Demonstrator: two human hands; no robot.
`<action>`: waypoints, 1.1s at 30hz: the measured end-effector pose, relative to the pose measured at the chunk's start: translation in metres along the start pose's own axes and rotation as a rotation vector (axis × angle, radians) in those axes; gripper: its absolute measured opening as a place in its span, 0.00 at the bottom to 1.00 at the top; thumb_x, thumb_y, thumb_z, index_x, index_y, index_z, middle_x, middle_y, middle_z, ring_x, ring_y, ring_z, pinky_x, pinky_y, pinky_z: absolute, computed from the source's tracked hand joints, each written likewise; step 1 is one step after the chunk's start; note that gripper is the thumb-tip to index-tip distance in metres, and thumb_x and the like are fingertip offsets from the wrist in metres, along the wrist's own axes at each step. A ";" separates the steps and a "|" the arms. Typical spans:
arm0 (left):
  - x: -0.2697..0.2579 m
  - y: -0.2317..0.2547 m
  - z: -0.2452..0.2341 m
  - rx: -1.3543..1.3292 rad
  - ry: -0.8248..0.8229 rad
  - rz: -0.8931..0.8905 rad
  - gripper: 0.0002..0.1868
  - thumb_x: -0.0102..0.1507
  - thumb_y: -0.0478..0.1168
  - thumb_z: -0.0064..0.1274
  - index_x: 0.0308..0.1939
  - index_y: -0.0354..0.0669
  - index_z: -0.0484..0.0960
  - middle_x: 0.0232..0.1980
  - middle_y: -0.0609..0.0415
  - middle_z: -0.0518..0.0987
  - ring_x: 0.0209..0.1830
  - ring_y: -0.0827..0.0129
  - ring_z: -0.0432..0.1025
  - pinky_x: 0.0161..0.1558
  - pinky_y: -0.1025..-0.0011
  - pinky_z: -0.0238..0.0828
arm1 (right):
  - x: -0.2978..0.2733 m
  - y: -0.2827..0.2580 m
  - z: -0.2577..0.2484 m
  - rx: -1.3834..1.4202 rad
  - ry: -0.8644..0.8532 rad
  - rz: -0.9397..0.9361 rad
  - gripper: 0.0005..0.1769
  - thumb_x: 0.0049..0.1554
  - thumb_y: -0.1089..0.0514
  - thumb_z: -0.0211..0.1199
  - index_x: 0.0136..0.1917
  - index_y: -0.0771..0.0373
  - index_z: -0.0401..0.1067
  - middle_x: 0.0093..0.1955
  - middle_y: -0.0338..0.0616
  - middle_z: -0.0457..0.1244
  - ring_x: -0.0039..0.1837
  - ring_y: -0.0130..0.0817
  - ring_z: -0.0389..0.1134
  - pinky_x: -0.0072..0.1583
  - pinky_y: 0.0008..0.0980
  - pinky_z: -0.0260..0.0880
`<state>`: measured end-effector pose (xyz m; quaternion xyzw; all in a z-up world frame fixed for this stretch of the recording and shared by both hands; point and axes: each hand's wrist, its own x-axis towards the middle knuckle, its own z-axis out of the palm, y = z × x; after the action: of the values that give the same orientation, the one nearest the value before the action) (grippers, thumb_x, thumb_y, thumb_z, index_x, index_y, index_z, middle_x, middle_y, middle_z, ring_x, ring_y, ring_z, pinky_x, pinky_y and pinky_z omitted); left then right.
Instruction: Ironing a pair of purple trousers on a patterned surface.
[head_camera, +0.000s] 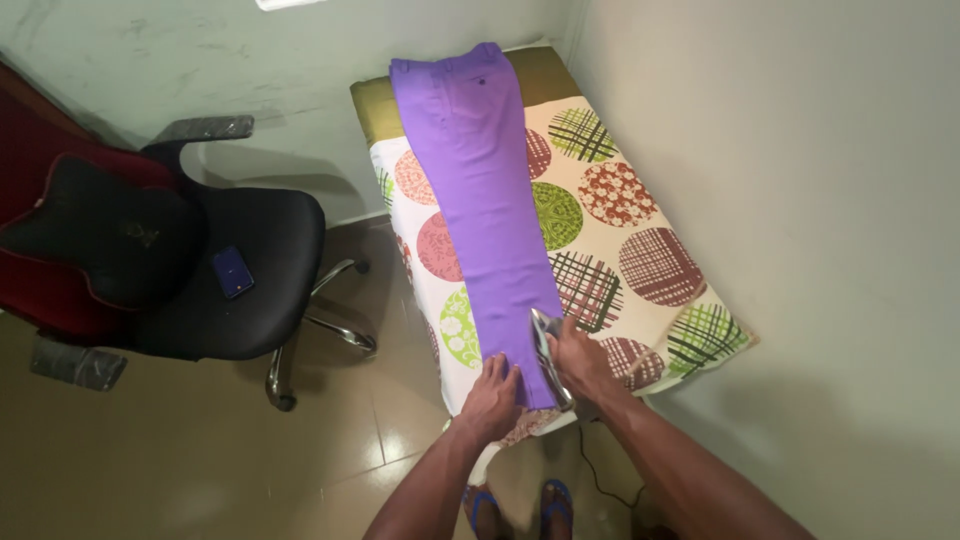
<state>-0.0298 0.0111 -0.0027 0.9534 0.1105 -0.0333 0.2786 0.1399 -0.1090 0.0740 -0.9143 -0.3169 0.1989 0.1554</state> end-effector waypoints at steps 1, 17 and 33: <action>0.000 0.002 -0.001 0.001 0.000 0.002 0.45 0.56 0.42 0.66 0.72 0.31 0.62 0.76 0.24 0.54 0.77 0.32 0.47 0.75 0.52 0.48 | -0.004 -0.003 -0.003 0.000 0.002 0.001 0.22 0.66 0.44 0.44 0.58 0.67 0.53 0.40 0.62 0.67 0.40 0.62 0.72 0.43 0.57 0.73; 0.014 -0.006 -0.003 0.023 -0.110 0.029 0.42 0.56 0.47 0.65 0.67 0.29 0.65 0.71 0.25 0.61 0.73 0.31 0.53 0.73 0.50 0.53 | -0.015 -0.005 -0.004 -0.031 -0.080 -0.067 0.23 0.66 0.44 0.46 0.58 0.68 0.54 0.40 0.64 0.68 0.43 0.62 0.73 0.45 0.55 0.74; 0.021 -0.004 -0.002 0.079 -0.157 -0.027 0.47 0.54 0.50 0.65 0.69 0.28 0.61 0.73 0.21 0.56 0.74 0.28 0.52 0.72 0.50 0.54 | -0.014 -0.020 -0.019 0.088 -0.215 0.097 0.20 0.69 0.43 0.40 0.59 0.63 0.55 0.42 0.58 0.69 0.41 0.57 0.74 0.44 0.54 0.77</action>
<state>-0.0101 0.0193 -0.0056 0.9566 0.0995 -0.1160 0.2480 0.1284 -0.1065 0.1027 -0.8942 -0.2780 0.3170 0.1507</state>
